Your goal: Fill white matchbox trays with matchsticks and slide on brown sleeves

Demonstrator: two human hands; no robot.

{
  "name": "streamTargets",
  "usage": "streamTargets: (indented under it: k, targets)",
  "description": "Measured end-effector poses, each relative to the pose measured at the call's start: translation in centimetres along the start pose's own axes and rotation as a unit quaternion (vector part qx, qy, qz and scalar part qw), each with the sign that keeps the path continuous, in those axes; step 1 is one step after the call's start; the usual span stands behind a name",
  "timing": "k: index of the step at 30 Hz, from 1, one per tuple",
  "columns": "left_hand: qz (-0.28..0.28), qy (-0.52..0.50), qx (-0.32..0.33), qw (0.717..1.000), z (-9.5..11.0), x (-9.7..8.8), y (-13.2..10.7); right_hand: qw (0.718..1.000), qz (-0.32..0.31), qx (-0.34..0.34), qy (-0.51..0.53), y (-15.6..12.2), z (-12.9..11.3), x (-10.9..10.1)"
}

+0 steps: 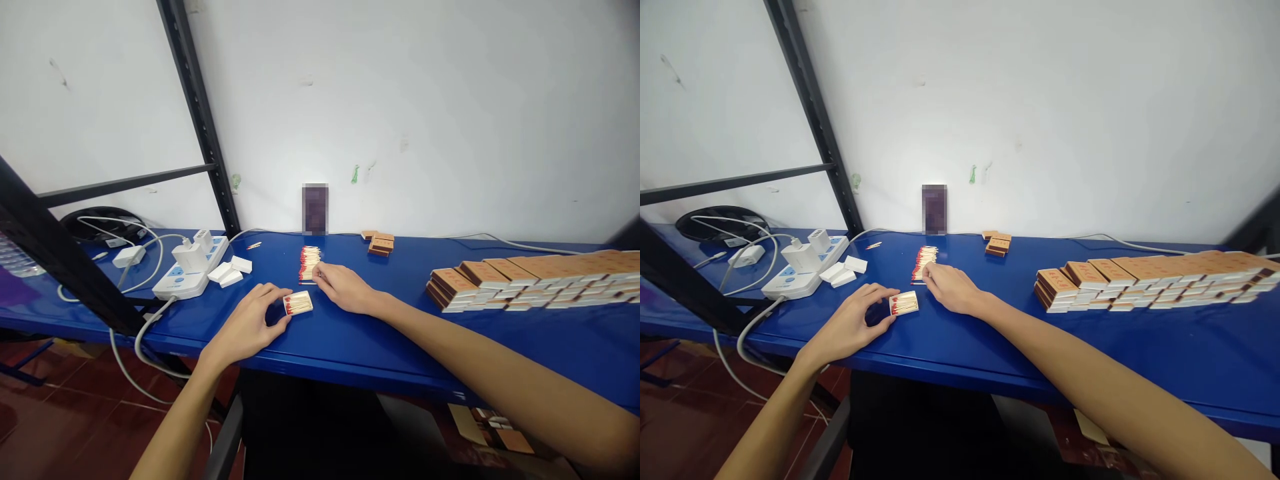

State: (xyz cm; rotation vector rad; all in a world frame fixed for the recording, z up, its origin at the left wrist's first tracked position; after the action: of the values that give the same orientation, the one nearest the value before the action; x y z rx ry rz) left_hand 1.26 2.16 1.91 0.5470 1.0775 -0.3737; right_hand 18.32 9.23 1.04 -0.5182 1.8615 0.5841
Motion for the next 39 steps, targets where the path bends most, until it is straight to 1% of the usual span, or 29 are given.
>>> streamTargets:
  k: [2,4,6,8,10,11,13,15,16,18,20,22,25,27,31,39]
  targets:
    - [-0.003,0.003,-0.009,1.000,-0.1,0.1,0.0,1.000,0.019,-0.015,0.011,-0.2,-0.6,-0.3]
    - [-0.007,0.004,-0.015,1.000,-0.2,0.1,0.1,1.000,0.025,-0.003,0.003,-0.3,-0.7,-0.5]
    - [-0.010,0.003,-0.016,1.000,-0.2,0.1,0.1,0.999,0.011,0.027,-0.012,-0.2,-0.4,-0.3]
    - [-0.011,0.002,-0.015,1.000,-0.2,0.1,0.1,0.998,-0.016,0.055,-0.022,0.0,0.0,0.0]
    - [-0.011,0.002,-0.013,1.000,-0.2,0.0,0.1,0.997,-0.034,0.060,-0.026,0.2,0.3,0.3]
    - [-0.011,0.003,-0.014,1.000,-0.2,0.0,0.1,0.998,-0.032,0.054,-0.024,0.3,0.3,0.3]
    - [-0.008,0.006,-0.018,1.000,-0.2,0.0,0.1,0.999,-0.009,0.030,-0.008,0.2,0.1,0.0]
    - [-0.004,0.011,-0.025,1.000,-0.3,0.0,0.1,1.000,0.010,-0.010,0.026,0.0,-0.5,-0.4]
    - [-0.002,0.012,-0.027,1.000,-0.4,0.0,0.1,0.998,0.009,-0.036,0.046,-0.1,-1.0,-0.4]
    - [-0.003,0.012,-0.026,1.000,-0.4,0.1,0.1,0.993,-0.017,-0.084,0.081,-0.4,-1.9,-0.3]
    - [-0.006,0.007,-0.022,1.000,-0.3,0.1,0.1,0.989,-0.037,-0.100,0.101,-0.5,-2.3,-0.2]
    - [-0.008,0.003,-0.019,1.000,-0.3,0.1,0.1,0.992,-0.024,-0.070,0.101,-0.3,-1.7,-0.4]
    - [-0.011,0.002,-0.012,1.000,-0.2,0.1,0.1,0.998,0.003,-0.006,0.058,0.2,0.1,-0.7]
    - [-0.010,0.003,-0.007,1.000,-0.1,0.1,0.1,1.000,-0.005,0.013,0.017,0.6,1.1,-0.4]
    - [-0.008,0.002,-0.012,1.000,-0.1,0.1,0.2,0.999,-0.022,0.021,-0.026,1.2,1.8,0.0]
    - [-0.013,0.004,-0.012,1.000,-0.1,0.1,0.1,0.998,-0.025,0.014,-0.048,1.3,1.5,0.3]
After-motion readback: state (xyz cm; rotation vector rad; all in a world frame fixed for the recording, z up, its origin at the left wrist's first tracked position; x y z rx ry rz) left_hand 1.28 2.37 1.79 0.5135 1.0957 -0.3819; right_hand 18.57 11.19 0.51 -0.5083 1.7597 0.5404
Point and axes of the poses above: each hand's wrist, its own y-axis towards the middle knuckle, its own x-axis out of the palm, z = x × y, the point moved 6 cm from there along y, towards the middle knuckle, and after that the axes turned 9 degrees about -z, right-handed, at the moved point
